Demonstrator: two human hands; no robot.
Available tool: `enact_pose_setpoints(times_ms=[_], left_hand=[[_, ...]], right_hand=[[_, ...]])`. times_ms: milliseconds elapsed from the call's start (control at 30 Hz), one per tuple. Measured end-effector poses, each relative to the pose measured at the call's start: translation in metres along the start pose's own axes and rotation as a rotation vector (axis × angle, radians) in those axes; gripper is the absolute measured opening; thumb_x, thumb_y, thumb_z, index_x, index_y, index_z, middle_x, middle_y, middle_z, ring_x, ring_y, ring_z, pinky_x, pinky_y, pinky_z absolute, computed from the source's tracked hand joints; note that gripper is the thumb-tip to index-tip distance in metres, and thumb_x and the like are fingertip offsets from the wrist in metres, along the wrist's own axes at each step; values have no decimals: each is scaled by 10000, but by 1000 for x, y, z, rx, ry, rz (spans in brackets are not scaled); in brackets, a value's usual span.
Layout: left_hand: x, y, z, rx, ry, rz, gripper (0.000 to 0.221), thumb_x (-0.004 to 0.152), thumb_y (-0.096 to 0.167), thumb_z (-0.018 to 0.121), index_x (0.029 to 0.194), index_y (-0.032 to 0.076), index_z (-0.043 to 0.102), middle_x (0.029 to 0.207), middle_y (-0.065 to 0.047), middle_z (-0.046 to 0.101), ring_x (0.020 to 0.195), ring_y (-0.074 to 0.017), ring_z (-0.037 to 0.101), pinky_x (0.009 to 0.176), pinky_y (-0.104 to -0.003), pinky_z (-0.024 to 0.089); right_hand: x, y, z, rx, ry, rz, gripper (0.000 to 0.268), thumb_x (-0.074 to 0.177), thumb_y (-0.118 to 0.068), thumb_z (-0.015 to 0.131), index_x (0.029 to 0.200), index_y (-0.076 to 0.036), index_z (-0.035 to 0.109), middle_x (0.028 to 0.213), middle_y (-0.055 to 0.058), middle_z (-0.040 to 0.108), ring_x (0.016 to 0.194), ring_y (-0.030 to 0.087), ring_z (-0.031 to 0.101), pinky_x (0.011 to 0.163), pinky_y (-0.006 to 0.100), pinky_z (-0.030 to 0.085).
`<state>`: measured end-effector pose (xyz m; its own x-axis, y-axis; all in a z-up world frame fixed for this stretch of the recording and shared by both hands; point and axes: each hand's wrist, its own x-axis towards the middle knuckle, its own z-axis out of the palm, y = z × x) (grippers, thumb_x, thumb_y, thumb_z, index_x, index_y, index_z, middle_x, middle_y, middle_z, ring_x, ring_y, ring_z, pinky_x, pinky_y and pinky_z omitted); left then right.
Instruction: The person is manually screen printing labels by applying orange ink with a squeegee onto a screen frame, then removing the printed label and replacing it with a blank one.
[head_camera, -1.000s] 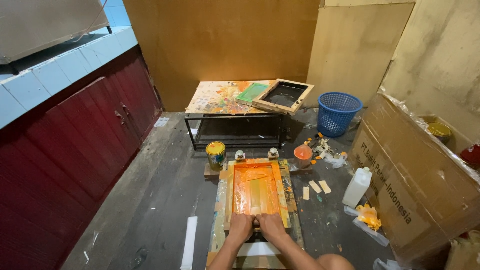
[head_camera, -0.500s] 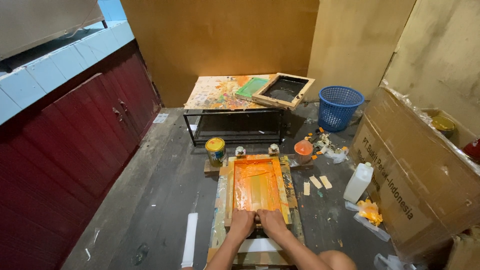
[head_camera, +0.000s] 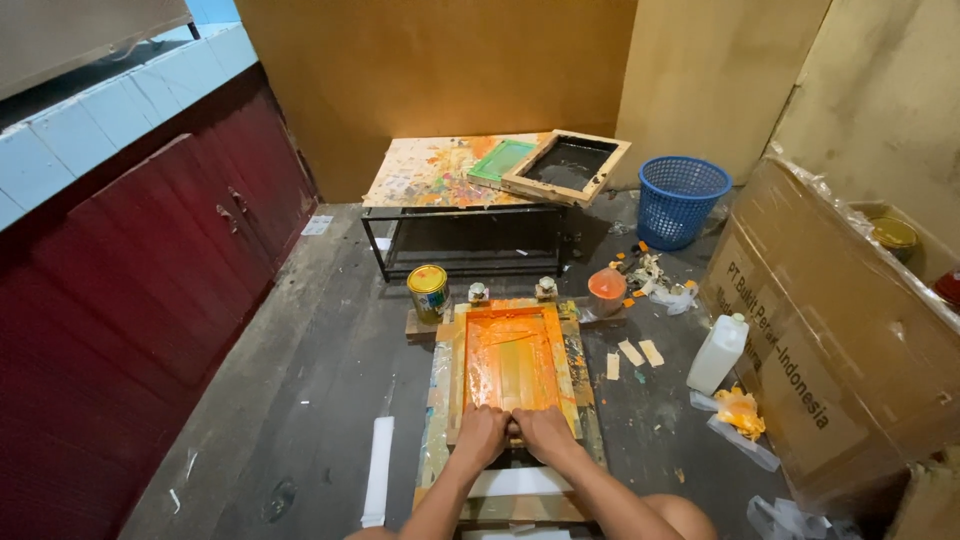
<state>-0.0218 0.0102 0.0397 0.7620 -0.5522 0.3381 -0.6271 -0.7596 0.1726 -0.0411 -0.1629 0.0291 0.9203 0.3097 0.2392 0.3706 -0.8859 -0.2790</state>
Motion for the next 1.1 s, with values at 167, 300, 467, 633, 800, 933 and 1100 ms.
enact_pose_setpoints(times_ms=[167, 300, 467, 633, 800, 933, 1100], left_hand=[[0, -6, 6, 73, -10, 68, 68, 809, 166, 722, 813, 98, 724, 784, -87, 716, 740, -301, 650, 800, -408, 448], [1, -7, 9, 90, -8, 81, 89, 800, 192, 744, 808, 103, 738, 790, -84, 722, 753, -285, 648, 821, -400, 439], [4, -9, 7, 61, -95, 65, 81, 759, 165, 763, 786, 105, 717, 784, -74, 723, 758, -290, 655, 840, -406, 431], [15, -35, 41, 102, -246, 56, 142, 818, 279, 683, 918, 216, 763, 841, -69, 767, 842, -343, 737, 777, -462, 468], [27, -34, 23, 80, -352, 10, 167, 828, 294, 678, 941, 232, 784, 872, -57, 794, 892, -335, 763, 806, -443, 463], [35, -32, 3, -10, -429, -37, 204, 854, 284, 655, 977, 185, 784, 912, -92, 798, 931, -363, 759, 850, -455, 482], [47, -23, -23, 1, -254, 7, 92, 851, 269, 711, 887, 200, 760, 827, -72, 779, 865, -336, 763, 840, -472, 503]], right_hand=[[3, 0, -10, -42, -118, 31, 250, 952, -313, 521, 917, -120, 677, 867, 83, 769, 761, 326, 704, 794, 430, 467], [0, -6, -22, 66, -184, 83, 303, 957, -387, 506, 939, -163, 709, 938, 35, 766, 859, 276, 694, 873, 403, 412], [1, -14, -37, 80, -229, 90, 323, 970, -362, 463, 947, -156, 712, 957, 37, 760, 866, 256, 687, 883, 402, 387], [13, 2, -23, -19, -316, 56, 230, 890, -90, 526, 1010, -181, 700, 947, 74, 756, 936, 370, 728, 821, 442, 423], [24, 17, -12, 48, -272, 21, 105, 854, -91, 624, 916, -152, 683, 826, 107, 716, 832, 366, 701, 818, 431, 406], [30, 20, -19, 77, -268, 32, 77, 859, -103, 656, 909, -155, 681, 844, 99, 722, 892, 374, 705, 822, 446, 429], [41, 17, -39, 25, -163, 17, 116, 847, -79, 694, 901, -177, 663, 882, 49, 693, 1065, 337, 672, 906, 472, 464]])
